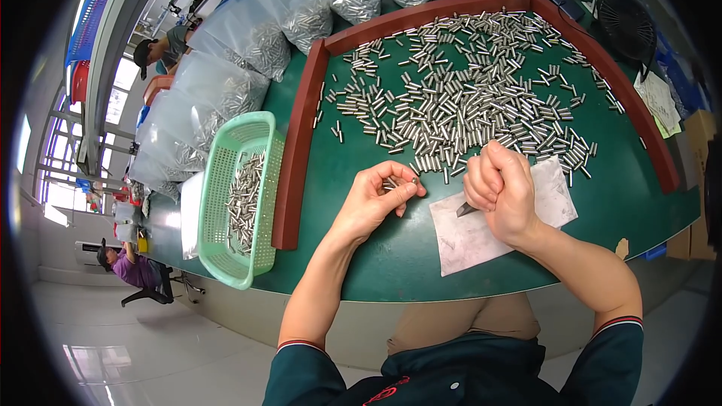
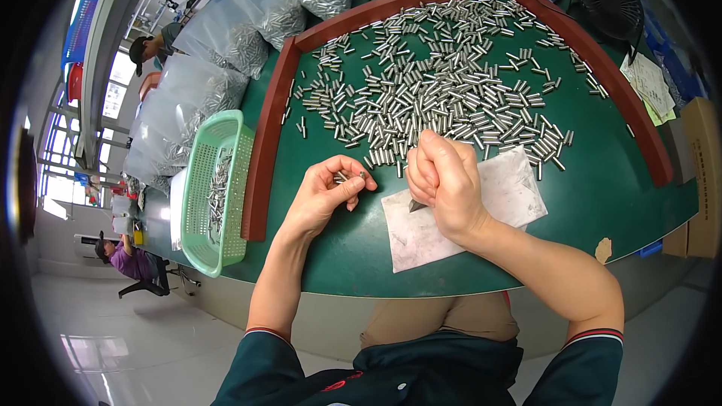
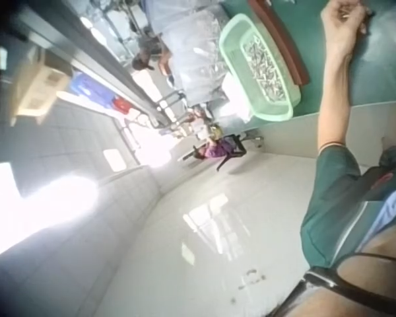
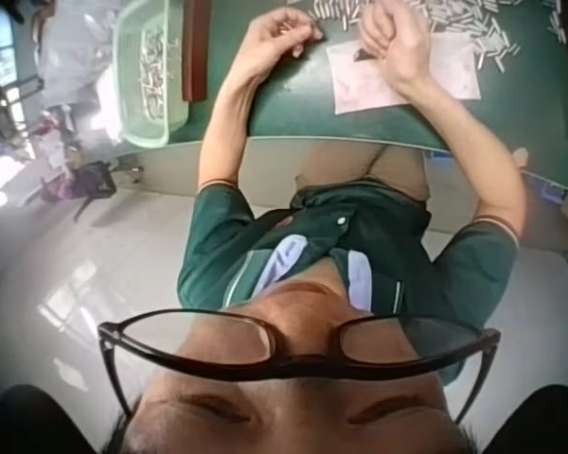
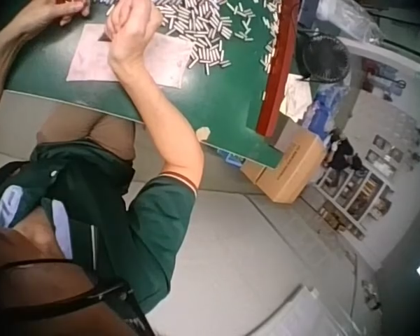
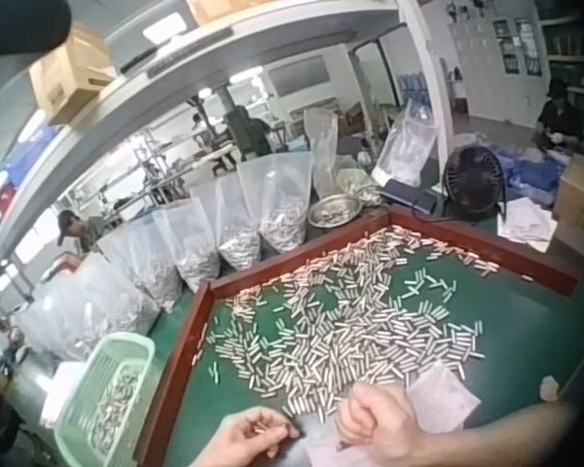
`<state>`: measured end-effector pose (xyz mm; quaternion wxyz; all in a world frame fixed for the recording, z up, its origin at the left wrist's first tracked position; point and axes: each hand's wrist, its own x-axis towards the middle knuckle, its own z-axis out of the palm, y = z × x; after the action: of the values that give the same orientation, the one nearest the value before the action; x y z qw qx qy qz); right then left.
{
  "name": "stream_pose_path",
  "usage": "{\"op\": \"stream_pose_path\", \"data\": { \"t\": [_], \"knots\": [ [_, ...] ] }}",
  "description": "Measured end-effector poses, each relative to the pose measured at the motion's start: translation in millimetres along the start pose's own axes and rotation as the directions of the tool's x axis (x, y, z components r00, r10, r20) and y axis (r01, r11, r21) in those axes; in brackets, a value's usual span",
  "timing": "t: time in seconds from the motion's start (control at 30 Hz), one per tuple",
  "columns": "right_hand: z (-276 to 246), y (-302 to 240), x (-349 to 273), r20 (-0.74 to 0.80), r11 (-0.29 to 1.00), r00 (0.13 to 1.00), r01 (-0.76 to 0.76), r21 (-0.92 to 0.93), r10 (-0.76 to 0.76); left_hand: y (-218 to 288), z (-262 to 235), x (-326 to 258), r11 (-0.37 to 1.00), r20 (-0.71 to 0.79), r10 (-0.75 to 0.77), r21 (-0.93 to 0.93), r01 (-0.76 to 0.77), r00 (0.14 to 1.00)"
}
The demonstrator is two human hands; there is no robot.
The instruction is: Inspecting and sorting small cylindrical metal components at a factory workbench using a handheld tool.
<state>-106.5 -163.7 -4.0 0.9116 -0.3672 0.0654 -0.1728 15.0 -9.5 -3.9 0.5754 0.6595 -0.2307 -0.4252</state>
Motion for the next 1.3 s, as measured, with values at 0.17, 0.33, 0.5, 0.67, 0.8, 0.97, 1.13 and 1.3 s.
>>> {"op": "stream_pose_path", "data": {
  "t": [0.17, 0.33, 0.5, 0.67, 0.8, 0.97, 1.13, 1.3],
  "knots": [
    [-2.1, -1.4, -2.4, -0.005, 1.000, 1.000, -0.003, -0.003, 0.003, 2.2, 9.2, -3.9, 0.983, -0.040, 0.044, 0.178, -0.036, 0.998],
    [-1.1, 2.3, -0.9, 0.014, 0.998, 0.999, 0.037, -0.059, -0.036, 4.3, 38.9, -16.3, 0.808, 0.044, 0.197, 0.559, -0.187, 0.979],
    [-0.3, -2.0, -4.9, 0.045, 0.995, 0.994, 0.101, -0.019, -0.100, -6.3, 49.6, -14.7, 0.671, 0.078, 0.306, 0.690, -0.273, 0.949],
    [1.6, -2.3, -7.7, 0.037, 0.991, 0.993, 0.111, -0.068, -0.109, -4.5, 51.4, -13.8, 0.652, 0.058, 0.316, 0.712, -0.262, 0.947],
    [1.0, -2.3, -8.3, 0.022, 0.994, 0.996, 0.090, -0.057, -0.088, -6.9, 51.9, -14.0, 0.669, 0.043, 0.323, 0.696, -0.261, 0.945],
    [0.9, -1.9, -8.5, 0.039, 0.995, 0.996, 0.080, -0.064, -0.077, -8.5, 51.2, -14.3, 0.687, 0.033, 0.311, 0.683, -0.249, 0.950],
    [0.0, -0.8, -8.2, 0.036, 0.995, 0.997, 0.074, -0.060, -0.072, -8.5, 51.2, -14.0, 0.689, 0.030, 0.304, 0.683, -0.242, 0.952],
    [0.3, -0.7, -8.1, 0.047, 0.995, 0.995, 0.086, -0.056, -0.084, -6.5, 51.6, -13.9, 0.696, 0.015, 0.291, 0.683, -0.223, 0.957]
  ]
}}
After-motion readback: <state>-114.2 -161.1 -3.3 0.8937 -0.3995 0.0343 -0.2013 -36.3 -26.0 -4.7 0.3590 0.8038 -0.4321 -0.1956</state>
